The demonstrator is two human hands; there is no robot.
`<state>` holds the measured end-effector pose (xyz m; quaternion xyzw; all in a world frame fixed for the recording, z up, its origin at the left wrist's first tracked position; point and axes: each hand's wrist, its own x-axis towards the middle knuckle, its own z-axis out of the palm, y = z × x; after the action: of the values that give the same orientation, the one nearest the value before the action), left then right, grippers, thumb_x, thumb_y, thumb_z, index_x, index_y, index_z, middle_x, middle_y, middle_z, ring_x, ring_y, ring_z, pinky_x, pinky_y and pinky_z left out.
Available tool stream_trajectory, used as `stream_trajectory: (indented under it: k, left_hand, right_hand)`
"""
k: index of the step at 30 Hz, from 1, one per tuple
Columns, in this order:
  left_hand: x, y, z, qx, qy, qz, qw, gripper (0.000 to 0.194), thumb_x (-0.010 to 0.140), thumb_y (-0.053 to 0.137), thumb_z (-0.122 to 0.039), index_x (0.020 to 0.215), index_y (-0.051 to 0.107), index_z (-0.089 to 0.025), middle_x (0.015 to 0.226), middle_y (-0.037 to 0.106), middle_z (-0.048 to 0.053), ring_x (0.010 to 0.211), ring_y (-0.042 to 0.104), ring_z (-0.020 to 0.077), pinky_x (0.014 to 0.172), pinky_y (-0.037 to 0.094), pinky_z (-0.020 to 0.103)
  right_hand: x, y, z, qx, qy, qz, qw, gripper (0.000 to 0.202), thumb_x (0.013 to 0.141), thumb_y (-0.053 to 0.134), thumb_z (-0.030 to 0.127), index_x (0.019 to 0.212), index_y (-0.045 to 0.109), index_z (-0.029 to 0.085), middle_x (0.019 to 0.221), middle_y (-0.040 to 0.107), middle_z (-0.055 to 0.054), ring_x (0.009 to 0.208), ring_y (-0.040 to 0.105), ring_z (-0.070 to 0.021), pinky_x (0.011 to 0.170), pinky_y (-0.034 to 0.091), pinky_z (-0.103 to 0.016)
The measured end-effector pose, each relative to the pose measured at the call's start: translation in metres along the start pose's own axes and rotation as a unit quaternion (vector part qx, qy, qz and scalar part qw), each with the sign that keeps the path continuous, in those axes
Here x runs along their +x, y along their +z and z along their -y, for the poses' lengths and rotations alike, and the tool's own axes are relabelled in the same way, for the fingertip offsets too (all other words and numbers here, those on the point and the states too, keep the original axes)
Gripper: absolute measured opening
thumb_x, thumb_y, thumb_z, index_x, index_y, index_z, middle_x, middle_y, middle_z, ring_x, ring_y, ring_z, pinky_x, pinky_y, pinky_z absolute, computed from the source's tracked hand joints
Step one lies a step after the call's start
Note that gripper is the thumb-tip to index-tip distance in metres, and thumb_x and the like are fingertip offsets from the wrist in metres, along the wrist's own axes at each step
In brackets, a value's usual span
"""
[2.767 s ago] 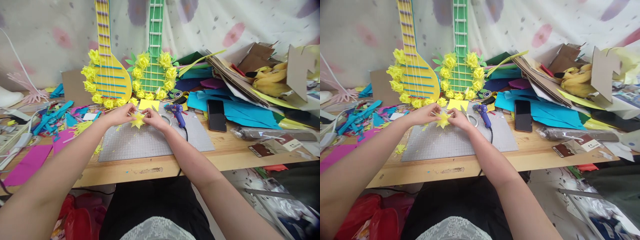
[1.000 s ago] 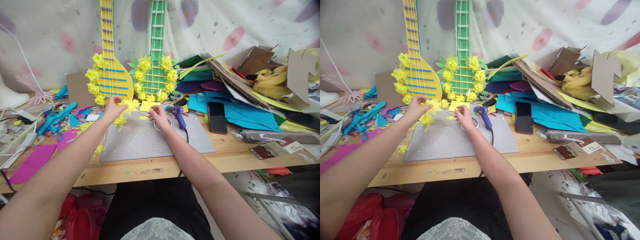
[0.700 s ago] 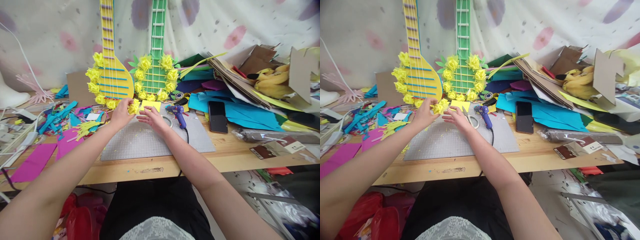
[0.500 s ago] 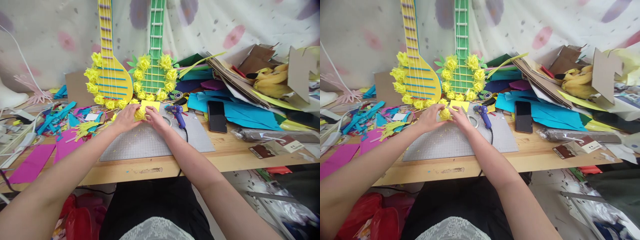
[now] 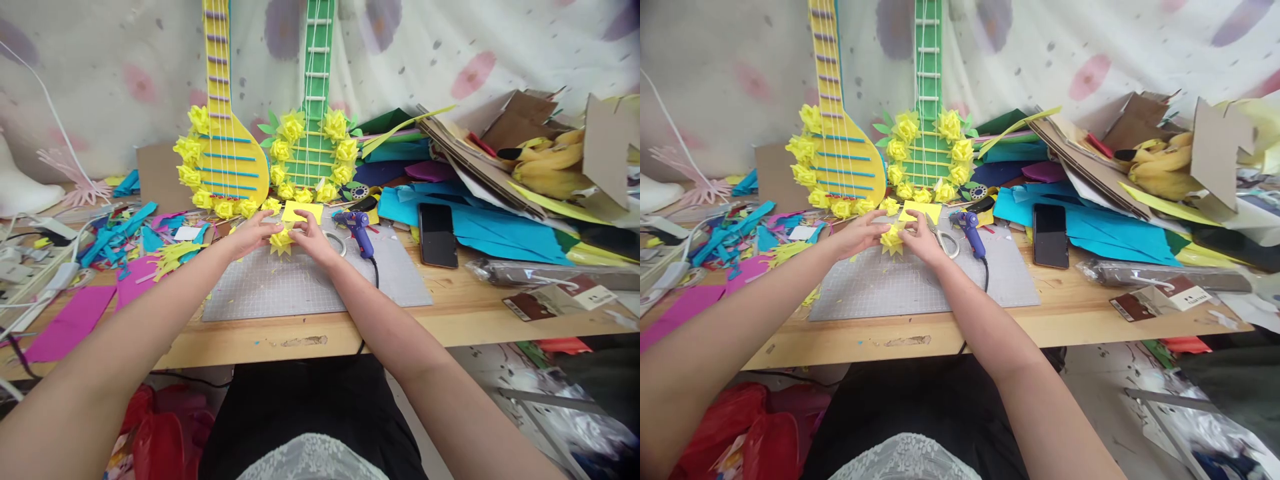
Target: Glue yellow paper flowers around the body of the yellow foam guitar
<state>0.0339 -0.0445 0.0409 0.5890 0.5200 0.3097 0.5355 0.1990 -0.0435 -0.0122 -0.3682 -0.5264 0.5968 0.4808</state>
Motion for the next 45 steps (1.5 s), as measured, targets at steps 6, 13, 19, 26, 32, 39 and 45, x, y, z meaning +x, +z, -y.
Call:
stream_trajectory:
  k: [6,13,19,26,32,39,45]
  left_hand:
    - [-0.002,0.001,-0.006,-0.057,-0.037,-0.014,0.998,0.078,0.061,0.076,-0.022,0.132,0.044,-0.024,0.108,0.065,0.009,0.103,0.063,0.0236,0.088,0.051,0.04]
    - [0.002,0.001,-0.009,0.017,-0.04,-0.038,0.998,0.088,0.059,0.079,-0.023,0.137,0.038,-0.022,0.114,0.06,0.012,0.095,0.064,0.0215,0.081,0.053,0.036]
    - [0.018,-0.021,-0.009,0.117,-0.006,-0.103,0.988,0.086,0.061,0.079,-0.028,0.137,0.039,-0.024,0.128,0.05,0.016,0.099,0.062,0.0213,0.082,0.051,0.035]
    - [0.03,-0.035,-0.001,0.253,-0.042,-0.146,0.955,0.087,0.064,0.072,-0.025,0.141,0.032,-0.017,0.121,0.057,0.014,0.097,0.062,0.0205,0.081,0.048,0.032]
    - [0.038,-0.049,0.002,0.398,-0.027,-0.161,0.903,0.082,0.064,0.068,-0.03,0.139,0.036,-0.019,0.117,0.061,0.012,0.093,0.063,0.0221,0.08,0.048,0.031]
    - [0.041,-0.053,0.002,0.464,-0.075,-0.159,0.868,0.074,0.071,0.062,-0.029,0.139,0.037,-0.019,0.121,0.063,0.013,0.103,0.063,0.0269,0.083,0.047,0.034]
    - [0.035,-0.051,-0.002,0.446,-0.086,-0.173,0.874,0.08,0.069,0.065,-0.029,0.142,0.033,-0.017,0.115,0.067,0.011,0.094,0.065,0.0253,0.077,0.049,0.032]
  right_hand:
    - [0.002,-0.003,-0.001,-0.014,-0.022,0.005,1.0,0.055,0.072,0.061,0.025,0.119,0.033,0.029,0.1,0.055,0.0,0.074,0.062,-0.0098,0.071,0.054,-0.029]
    - [0.004,-0.003,-0.003,-0.031,-0.003,-0.02,0.999,0.058,0.072,0.065,0.031,0.121,0.034,0.027,0.105,0.056,-0.003,0.08,0.063,-0.0122,0.073,0.055,-0.03]
    - [0.007,-0.005,-0.007,-0.049,-0.021,-0.054,0.997,0.055,0.075,0.064,0.035,0.12,0.034,0.027,0.106,0.059,-0.004,0.084,0.063,-0.0137,0.076,0.055,-0.033]
    - [0.013,-0.01,-0.015,-0.093,-0.052,-0.076,0.991,0.05,0.076,0.061,0.032,0.12,0.036,0.027,0.102,0.061,-0.004,0.082,0.063,-0.0149,0.074,0.055,-0.035]
    - [0.016,-0.017,-0.015,-0.113,-0.054,-0.149,0.981,0.04,0.077,0.054,0.023,0.114,0.04,0.026,0.097,0.062,-0.002,0.083,0.064,-0.0148,0.072,0.055,-0.033]
    - [0.012,-0.015,-0.008,-0.097,-0.044,-0.158,0.982,0.038,0.076,0.051,0.021,0.111,0.039,0.025,0.095,0.06,-0.001,0.074,0.063,-0.012,0.063,0.053,-0.028]
    - [0.013,-0.015,-0.011,-0.117,-0.038,-0.15,0.981,0.038,0.074,0.051,0.019,0.11,0.04,0.025,0.096,0.061,0.0,0.073,0.064,-0.0119,0.064,0.053,-0.028]
